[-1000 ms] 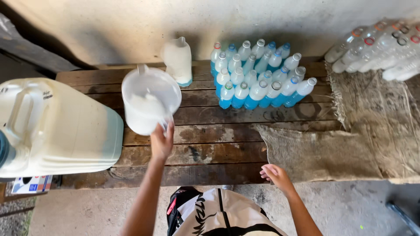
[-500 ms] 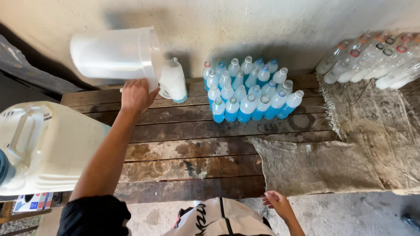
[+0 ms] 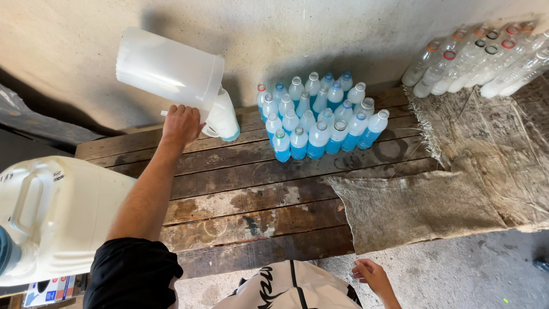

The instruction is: The person pours a blue liquid from a large pitcher into a funnel placed over a white container, and then pours liquid from smaller bottles into a measuring cup.

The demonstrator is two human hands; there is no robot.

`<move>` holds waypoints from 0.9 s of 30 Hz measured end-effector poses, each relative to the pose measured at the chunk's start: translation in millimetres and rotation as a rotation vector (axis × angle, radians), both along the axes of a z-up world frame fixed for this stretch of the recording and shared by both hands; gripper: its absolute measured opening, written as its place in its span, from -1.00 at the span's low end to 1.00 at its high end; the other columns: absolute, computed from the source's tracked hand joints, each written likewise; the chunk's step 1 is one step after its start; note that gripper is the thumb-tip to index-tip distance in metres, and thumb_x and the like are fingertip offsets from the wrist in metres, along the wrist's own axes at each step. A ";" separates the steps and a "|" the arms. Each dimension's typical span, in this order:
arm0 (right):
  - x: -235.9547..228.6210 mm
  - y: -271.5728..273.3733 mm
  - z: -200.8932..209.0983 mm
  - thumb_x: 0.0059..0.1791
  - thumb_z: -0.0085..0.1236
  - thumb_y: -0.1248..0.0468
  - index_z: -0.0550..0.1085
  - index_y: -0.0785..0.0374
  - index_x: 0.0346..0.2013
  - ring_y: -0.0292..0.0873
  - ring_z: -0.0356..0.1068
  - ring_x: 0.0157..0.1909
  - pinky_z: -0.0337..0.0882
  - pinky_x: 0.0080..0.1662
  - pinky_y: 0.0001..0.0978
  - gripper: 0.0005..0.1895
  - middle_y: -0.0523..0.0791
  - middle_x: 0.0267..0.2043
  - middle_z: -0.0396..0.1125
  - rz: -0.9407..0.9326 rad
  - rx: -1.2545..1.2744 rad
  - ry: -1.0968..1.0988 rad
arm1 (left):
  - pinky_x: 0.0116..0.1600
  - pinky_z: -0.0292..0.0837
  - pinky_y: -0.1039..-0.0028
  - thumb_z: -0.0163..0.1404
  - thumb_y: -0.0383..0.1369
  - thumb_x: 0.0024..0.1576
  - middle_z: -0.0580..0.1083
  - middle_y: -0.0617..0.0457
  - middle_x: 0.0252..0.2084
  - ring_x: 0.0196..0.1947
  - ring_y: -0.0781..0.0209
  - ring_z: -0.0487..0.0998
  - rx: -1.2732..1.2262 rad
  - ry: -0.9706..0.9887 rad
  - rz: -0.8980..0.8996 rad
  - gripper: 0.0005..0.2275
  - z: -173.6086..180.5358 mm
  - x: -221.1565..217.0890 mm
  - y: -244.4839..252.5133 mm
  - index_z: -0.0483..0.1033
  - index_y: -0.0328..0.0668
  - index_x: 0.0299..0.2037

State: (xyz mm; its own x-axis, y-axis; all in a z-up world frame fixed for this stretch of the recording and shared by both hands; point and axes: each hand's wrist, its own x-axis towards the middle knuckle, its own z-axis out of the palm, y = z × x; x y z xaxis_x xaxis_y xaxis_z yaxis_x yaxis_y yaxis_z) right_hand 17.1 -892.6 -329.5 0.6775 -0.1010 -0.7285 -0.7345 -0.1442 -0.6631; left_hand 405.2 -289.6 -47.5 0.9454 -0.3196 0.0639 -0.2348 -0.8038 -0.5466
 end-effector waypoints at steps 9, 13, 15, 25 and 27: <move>-28.6 6.1 -12.1 0.02 0.11 0.06 0.61 0.35 -0.02 0.01 0.66 -0.23 0.59 -0.19 -0.25 -0.56 0.08 -0.20 0.65 -0.017 -0.019 0.066 | -0.05 0.44 0.32 0.02 0.04 0.23 0.59 0.03 -0.27 -0.25 0.09 0.57 0.053 -0.015 -0.055 -0.64 -4.3 10.5 4.7 0.52 -0.11 -0.22; -34.6 3.7 -20.6 0.04 0.08 0.07 0.58 0.36 0.05 0.02 0.66 -0.25 0.58 -0.22 -0.26 -0.54 0.09 -0.20 0.64 -0.028 -0.016 0.072 | -0.03 0.41 0.33 0.07 0.02 0.17 0.59 0.04 -0.27 -0.24 0.10 0.56 0.105 -0.049 -0.116 -0.66 -4.6 15.9 8.0 0.53 -0.09 -0.22; -35.6 3.4 -24.7 0.05 0.08 0.08 0.56 0.36 0.09 0.02 0.66 -0.24 0.58 -0.23 -0.26 -0.54 0.08 -0.18 0.64 -0.026 -0.020 0.078 | -0.05 0.40 0.35 0.09 0.01 0.15 0.58 0.06 -0.28 -0.25 0.12 0.54 0.132 -0.066 -0.138 -0.67 -4.6 17.8 10.2 0.52 -0.08 -0.23; -49.2 11.7 -21.7 0.07 0.05 0.07 0.60 0.33 0.02 -0.03 0.65 -0.23 0.60 -0.18 -0.27 -0.57 0.04 -0.18 0.64 0.026 -0.062 0.119 | -0.03 0.36 0.35 0.07 -0.35 0.10 0.56 0.10 -0.30 -0.25 0.14 0.52 0.240 -0.013 -0.171 -0.92 -0.4 19.0 20.2 0.51 -0.05 -0.24; -56.2 11.0 -31.0 0.07 0.05 0.08 0.61 0.34 0.02 -0.01 0.63 -0.22 0.60 -0.17 -0.26 -0.58 0.07 -0.20 0.64 -0.002 -0.041 0.130 | -0.01 0.35 0.36 0.11 -0.33 0.06 0.57 0.11 -0.27 -0.22 0.14 0.53 0.266 0.001 -0.180 -0.87 2.7 18.7 21.2 0.52 -0.05 -0.21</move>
State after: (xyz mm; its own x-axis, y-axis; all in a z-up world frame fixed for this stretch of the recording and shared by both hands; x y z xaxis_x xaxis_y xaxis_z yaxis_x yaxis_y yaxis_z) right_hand -39.2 -881.7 -360.5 0.5771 -0.1332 -0.8057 -0.8144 -0.1676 -0.5556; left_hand 423.8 -268.4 -44.8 0.8724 -0.4867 -0.0453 -0.3605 -0.5781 -0.7320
